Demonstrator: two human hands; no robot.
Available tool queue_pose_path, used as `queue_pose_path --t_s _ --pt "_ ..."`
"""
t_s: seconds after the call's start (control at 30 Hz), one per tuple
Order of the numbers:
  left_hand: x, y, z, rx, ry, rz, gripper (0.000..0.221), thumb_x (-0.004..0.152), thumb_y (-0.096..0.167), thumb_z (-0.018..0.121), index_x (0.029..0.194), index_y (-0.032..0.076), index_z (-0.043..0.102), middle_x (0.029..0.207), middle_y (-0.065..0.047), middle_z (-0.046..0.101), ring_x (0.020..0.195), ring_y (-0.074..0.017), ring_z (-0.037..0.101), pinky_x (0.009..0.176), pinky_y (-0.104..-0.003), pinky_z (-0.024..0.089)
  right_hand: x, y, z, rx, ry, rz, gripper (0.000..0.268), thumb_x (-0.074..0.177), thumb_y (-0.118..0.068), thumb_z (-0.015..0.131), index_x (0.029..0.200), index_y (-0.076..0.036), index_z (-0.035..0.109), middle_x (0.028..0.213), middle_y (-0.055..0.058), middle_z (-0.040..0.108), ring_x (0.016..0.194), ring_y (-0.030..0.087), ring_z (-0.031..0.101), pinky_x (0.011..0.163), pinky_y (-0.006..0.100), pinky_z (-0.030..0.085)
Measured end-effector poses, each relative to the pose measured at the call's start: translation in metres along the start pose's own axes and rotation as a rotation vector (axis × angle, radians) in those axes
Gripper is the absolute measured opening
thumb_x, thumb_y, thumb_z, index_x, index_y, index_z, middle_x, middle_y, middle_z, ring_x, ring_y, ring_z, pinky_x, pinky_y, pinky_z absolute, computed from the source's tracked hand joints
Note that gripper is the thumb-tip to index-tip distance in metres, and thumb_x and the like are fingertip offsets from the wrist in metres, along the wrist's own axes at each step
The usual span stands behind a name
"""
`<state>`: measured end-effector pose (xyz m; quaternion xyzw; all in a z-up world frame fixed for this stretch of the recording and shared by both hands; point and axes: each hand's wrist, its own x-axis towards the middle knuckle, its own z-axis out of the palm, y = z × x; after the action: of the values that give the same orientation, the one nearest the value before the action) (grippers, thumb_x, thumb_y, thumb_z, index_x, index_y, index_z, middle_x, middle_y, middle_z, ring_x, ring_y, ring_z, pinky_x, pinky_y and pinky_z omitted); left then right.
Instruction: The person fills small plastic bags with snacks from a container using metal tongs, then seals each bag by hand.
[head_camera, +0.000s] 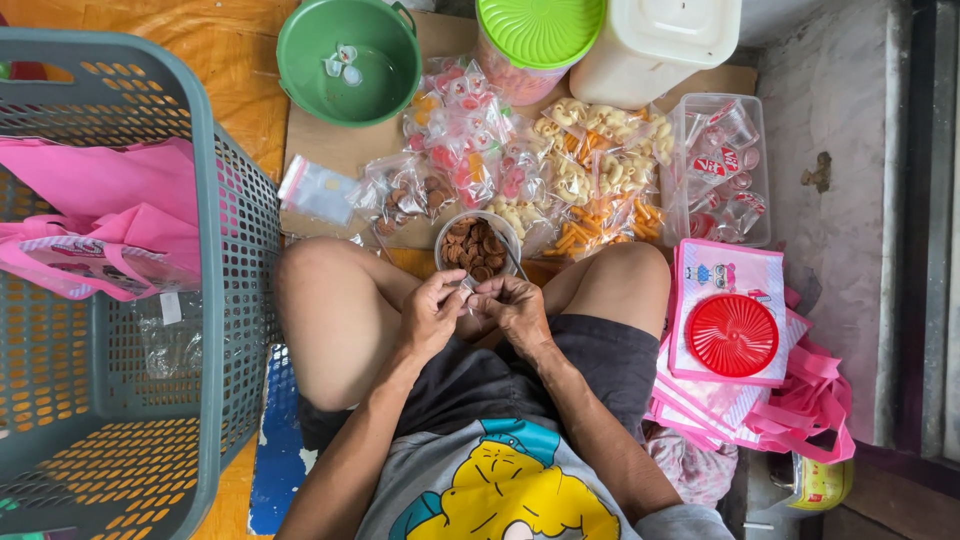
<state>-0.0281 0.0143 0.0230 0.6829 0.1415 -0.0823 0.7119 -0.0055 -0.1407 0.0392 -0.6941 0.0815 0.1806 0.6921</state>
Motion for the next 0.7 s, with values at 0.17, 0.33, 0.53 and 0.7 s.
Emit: queue_pose_path --t_s 0.17,0.33,0.53,0.7 --pt "0.002 -0.024 0.002 0.521 0.079 0.197 0.023 0.093 0.014 0.067 0.116 0.009 0.069 0.092 -0.015 0.078 0.086 -0.0283 0.077 0.071 -0.038 0.065 0.001 0.007 -0.003 -0.502 0.021 -0.206 0.019 0.079 -0.012 0.082 0.096 -0.007 0.077 0.078 0.010 0.076 0.074 0.025 0.074 0.067 0.037 0.060" --pt "-0.008 -0.023 0.009 0.774 0.127 0.363 0.019 0.097 0.017 0.057 0.113 0.014 0.067 0.086 -0.012 0.077 0.083 -0.0278 0.076 0.072 -0.040 0.062 0.002 0.034 0.002 -0.739 0.077 -0.386 0.020 0.077 -0.013 0.078 0.097 -0.012 0.075 0.080 0.008 0.073 0.079 0.030 0.074 0.072 0.040 0.061" --pt "-0.016 0.000 0.009 0.844 0.084 0.336 0.028 0.094 0.010 0.055 0.121 0.013 0.060 0.087 -0.017 0.076 0.079 -0.0338 0.076 0.066 -0.048 0.061 -0.004 0.034 0.005 -0.847 0.110 -0.476 0.018 0.080 -0.015 0.073 0.097 -0.012 0.068 0.078 0.011 0.067 0.074 0.037 0.072 0.064 0.048 0.059" --pt "-0.001 -0.013 -0.005 0.096 0.074 0.040 0.038 0.088 0.005 0.066 0.125 0.007 0.057 0.094 -0.020 0.077 0.083 -0.0269 0.076 0.076 -0.035 0.063 -0.007 0.005 0.002 -0.449 0.088 -0.279 0.015 0.081 -0.013 0.078 0.096 -0.010 0.075 0.073 0.006 0.074 0.068 0.021 0.074 0.062 0.033 0.059"
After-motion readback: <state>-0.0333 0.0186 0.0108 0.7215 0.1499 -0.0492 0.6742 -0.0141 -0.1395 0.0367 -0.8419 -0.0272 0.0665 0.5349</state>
